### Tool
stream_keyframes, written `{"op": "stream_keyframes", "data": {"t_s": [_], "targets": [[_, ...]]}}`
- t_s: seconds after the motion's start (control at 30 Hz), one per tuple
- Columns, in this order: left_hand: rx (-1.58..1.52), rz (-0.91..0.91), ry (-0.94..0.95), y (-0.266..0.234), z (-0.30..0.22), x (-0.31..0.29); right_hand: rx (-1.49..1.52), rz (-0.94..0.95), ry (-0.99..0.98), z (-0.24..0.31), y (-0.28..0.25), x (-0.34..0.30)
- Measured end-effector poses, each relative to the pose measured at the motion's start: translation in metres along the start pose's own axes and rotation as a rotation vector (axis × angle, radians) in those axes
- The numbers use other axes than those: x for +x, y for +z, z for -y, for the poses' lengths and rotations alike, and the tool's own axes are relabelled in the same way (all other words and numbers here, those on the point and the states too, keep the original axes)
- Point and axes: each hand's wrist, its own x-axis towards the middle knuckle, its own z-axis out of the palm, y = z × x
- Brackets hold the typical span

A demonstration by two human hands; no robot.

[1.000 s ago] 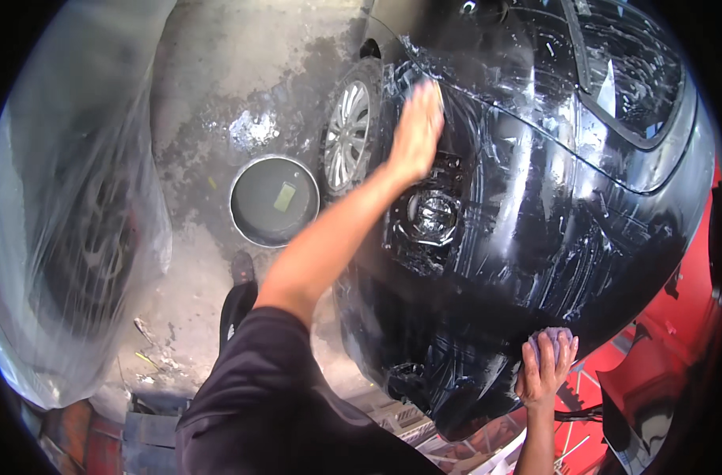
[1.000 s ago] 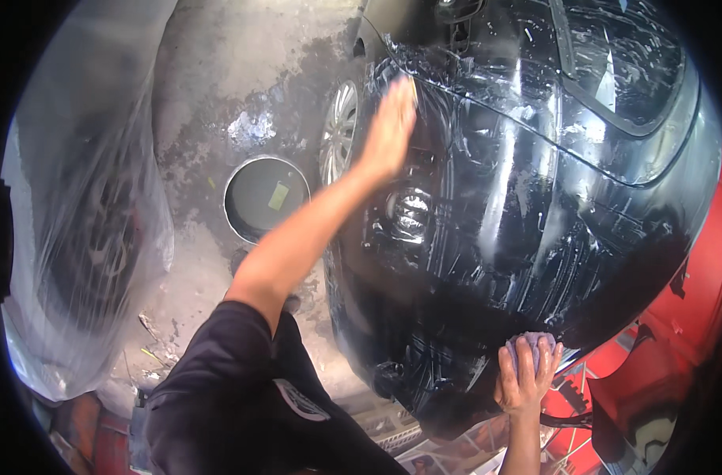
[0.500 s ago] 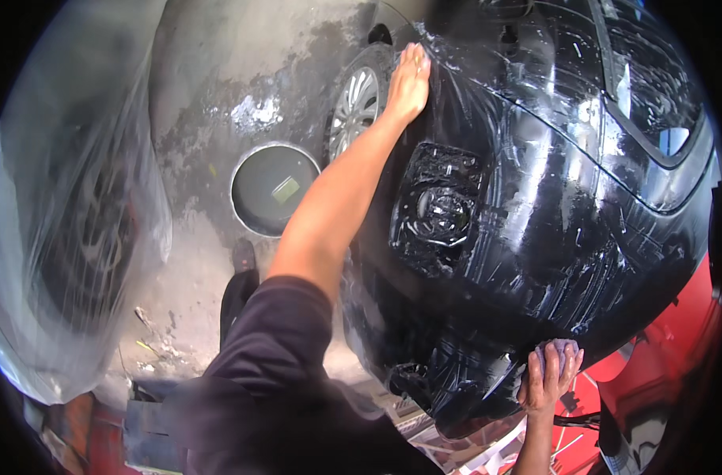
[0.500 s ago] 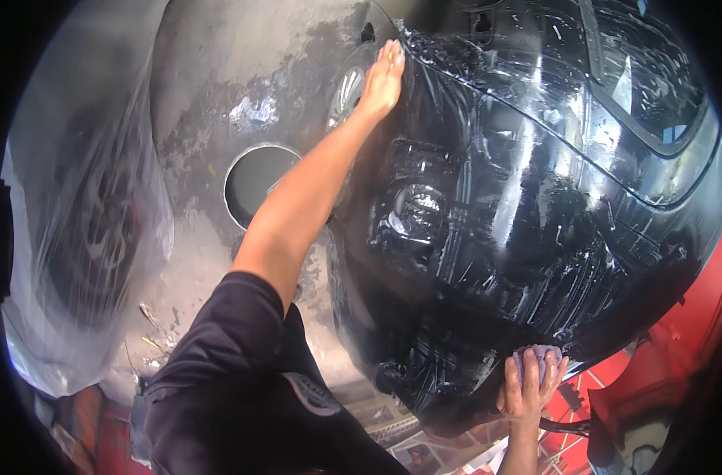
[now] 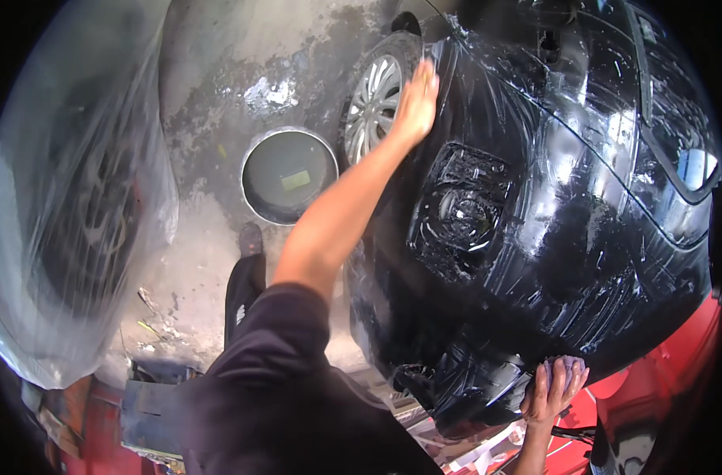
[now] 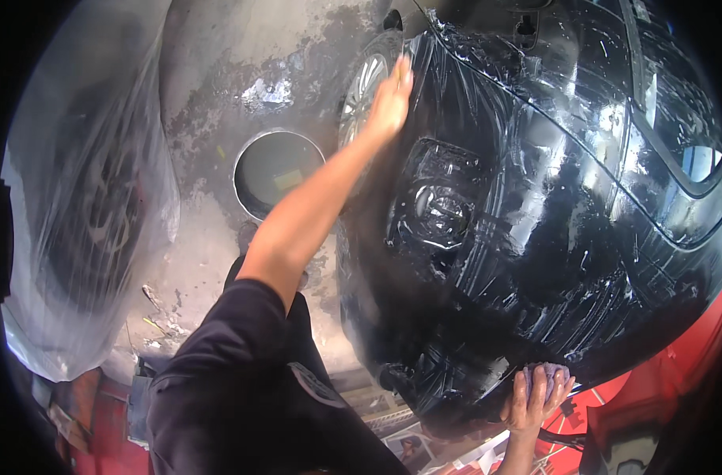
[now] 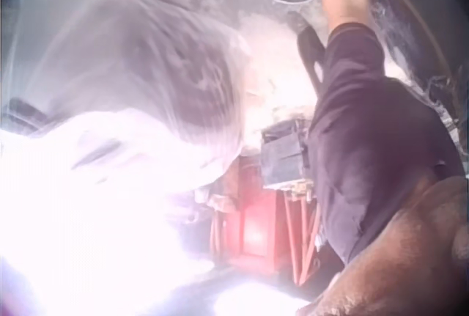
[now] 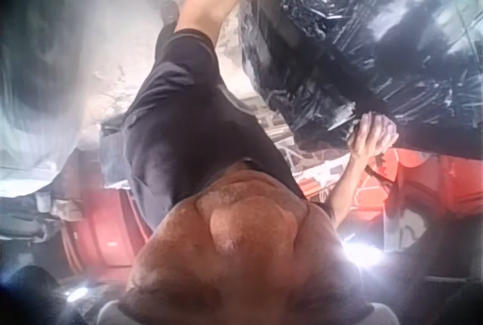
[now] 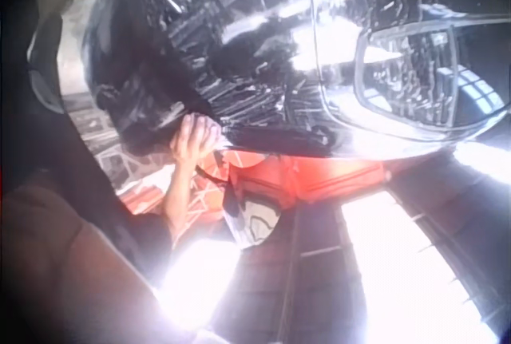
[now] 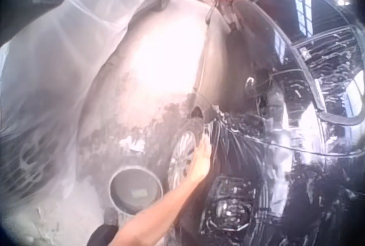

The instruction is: The person scrubs the rear trunk and roof of a black car using a yellow sponge and a purple cloth. They repeatedly dip the sponge into a bucket of water and wipe the soapy surface, moving from the trunk lid to the rear window and roof area.

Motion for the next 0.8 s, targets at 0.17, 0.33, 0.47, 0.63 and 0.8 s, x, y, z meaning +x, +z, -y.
{"op": "stream_keyframes", "data": {"t_s": [0.17, 0.33, 0.47, 0.63, 0.8], "targets": [[0.114, 0.091, 0.025, 0.005, 0.024, -0.111, -0.004, 0.048, 0.034, 0.007, -0.012, -0.007], [0.173, -0.005, 0.049, -0.003, 0.007, 0.048, 0.0, -0.011, -0.028, -0.006, 0.002, 0.007], [0.023, 0.023, 0.106, 0.006, 0.023, -0.077, 0.003, 0.012, 0.004, 0.002, -0.004, -0.005], [0.128, -0.025, 0.096, 0.009, 0.037, -0.161, 0.003, -0.01, 0.006, 0.002, -0.006, 0.0], [0.047, -0.128, 0.143, 0.001, 0.027, -0.082, 0.029, -0.102, -0.022, -0.004, 0.005, 0.021]]}}
